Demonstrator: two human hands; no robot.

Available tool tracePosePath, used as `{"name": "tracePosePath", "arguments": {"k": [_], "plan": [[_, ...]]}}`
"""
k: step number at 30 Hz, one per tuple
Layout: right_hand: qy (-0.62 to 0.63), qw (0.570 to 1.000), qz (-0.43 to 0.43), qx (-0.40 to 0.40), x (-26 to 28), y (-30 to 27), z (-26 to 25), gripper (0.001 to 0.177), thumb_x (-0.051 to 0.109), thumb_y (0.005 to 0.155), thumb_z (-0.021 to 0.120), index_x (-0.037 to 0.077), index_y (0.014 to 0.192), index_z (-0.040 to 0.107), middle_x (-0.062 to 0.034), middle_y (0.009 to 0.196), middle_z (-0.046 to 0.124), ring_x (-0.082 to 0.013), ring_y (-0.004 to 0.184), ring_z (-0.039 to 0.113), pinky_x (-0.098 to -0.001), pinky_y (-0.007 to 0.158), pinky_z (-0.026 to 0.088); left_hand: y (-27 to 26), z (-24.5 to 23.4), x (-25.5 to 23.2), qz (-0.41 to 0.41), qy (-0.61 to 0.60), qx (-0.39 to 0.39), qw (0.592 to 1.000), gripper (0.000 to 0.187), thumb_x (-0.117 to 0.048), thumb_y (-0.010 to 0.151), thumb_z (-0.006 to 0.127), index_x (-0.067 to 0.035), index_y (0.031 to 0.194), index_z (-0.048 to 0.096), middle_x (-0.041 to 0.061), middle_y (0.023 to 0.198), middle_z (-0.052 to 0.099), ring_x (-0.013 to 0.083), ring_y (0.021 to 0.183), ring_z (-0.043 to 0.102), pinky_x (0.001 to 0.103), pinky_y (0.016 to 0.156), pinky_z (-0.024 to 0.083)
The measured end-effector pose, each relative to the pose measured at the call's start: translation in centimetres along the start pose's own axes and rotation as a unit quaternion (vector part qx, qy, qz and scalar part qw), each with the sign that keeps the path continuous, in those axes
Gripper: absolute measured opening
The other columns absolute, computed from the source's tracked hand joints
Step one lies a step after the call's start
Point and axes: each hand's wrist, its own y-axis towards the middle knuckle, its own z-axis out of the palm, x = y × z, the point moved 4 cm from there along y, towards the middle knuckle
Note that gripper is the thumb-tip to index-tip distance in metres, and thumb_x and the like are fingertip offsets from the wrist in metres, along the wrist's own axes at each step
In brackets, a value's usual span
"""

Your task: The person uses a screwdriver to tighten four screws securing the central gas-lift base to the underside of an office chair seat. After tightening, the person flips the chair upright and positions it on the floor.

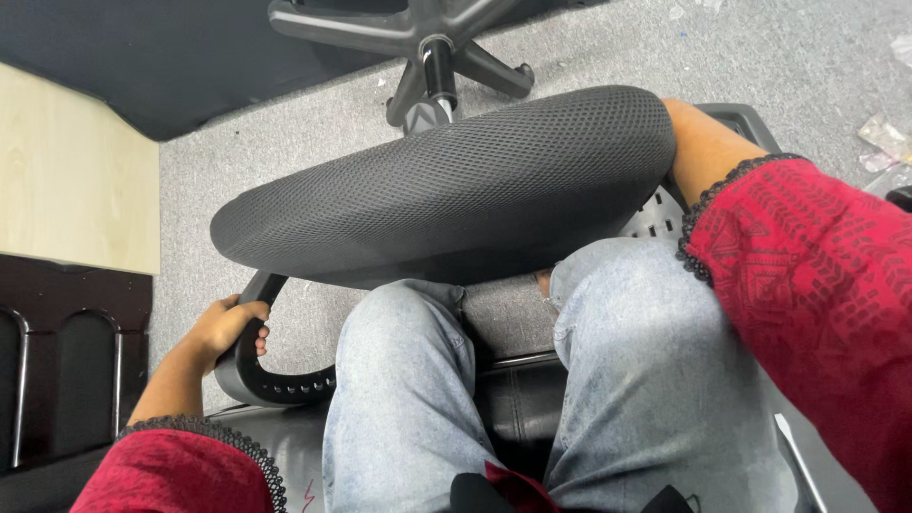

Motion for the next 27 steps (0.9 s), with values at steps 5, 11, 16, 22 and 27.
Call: {"name": "tracePosePath", "arguments": {"k": [5, 11, 16, 22, 27], "plan": [[0.011, 1.0, -0.004, 0.003, -0.1, -0.2, 0.5, 0.045, 0.035, 0.105, 0.044, -0.001, 0.125, 0.062, -0.0225, 0.109, 0.07, -0.0317, 0.087, 0.069, -0.0425, 0.072, 0.06, 0.4, 0.0, 0.1, 0.012, -0.007, 0.005, 1.0, 0.039, -0.013, 0.084, 0.064, 0.005, 0.117, 0.053, 0.011, 0.073, 0.059, 0.0215, 0.058, 0.058, 0.038, 0.058, 0.055], [0.029, 1.0, -0.004, 0.004, -0.4, -0.7, 0.4, 0.046, 0.035, 0.106, 0.043, -0.003, 0.124, 0.063, -0.023, 0.108, 0.071, -0.0311, 0.085, 0.071, -0.0413, 0.07, 0.061, 1.6, -0.2, 0.6, 0.017, -0.005, 0.005, 1.0, 0.039, -0.014, 0.084, 0.065, 0.005, 0.116, 0.054, 0.012, 0.074, 0.06, 0.0223, 0.059, 0.059, 0.039, 0.059, 0.056], [0.073, 0.997, 0.002, 0.011, -1.5, -1.4, 0.4, 0.047, 0.035, 0.106, 0.043, -0.004, 0.124, 0.063, -0.0235, 0.107, 0.071, -0.0307, 0.083, 0.072, -0.0403, 0.069, 0.062, 2.4, -0.5, 1.2, 0.021, 0.006, -0.004, 1.0, 0.04, -0.015, 0.084, 0.065, 0.005, 0.118, 0.054, 0.013, 0.075, 0.063, 0.0226, 0.06, 0.062, 0.039, 0.061, 0.059], [0.192, 0.98, 0.032, 0.026, -5.1, -3.9, 0.1, 0.048, 0.035, 0.107, 0.042, -0.005, 0.123, 0.063, -0.0241, 0.106, 0.072, -0.0301, 0.08, 0.073, -0.039, 0.067, 0.063, 2.4, -0.4, 1.2, 0.032, 0.006, -0.016, 0.999, 0.038, -0.015, 0.086, 0.064, 0.005, 0.118, 0.057, 0.014, 0.076, 0.064, 0.0221, 0.061, 0.062, 0.038, 0.062, 0.059], [0.286, 0.956, 0.06, 0.029, -5.6, -6.9, 1.4, 0.049, 0.035, 0.107, 0.041, -0.006, 0.122, 0.063, -0.0245, 0.105, 0.073, -0.0297, 0.078, 0.074, -0.038, 0.065, 0.064, 2.1, -0.1, 1.0, 0.041, 0.014, -0.027, 0.999, 0.037, -0.015, 0.087, 0.064, 0.006, 0.117, 0.057, 0.014, 0.077, 0.064, 0.0222, 0.061, 0.062, 0.038, 0.061, 0.058]]}}
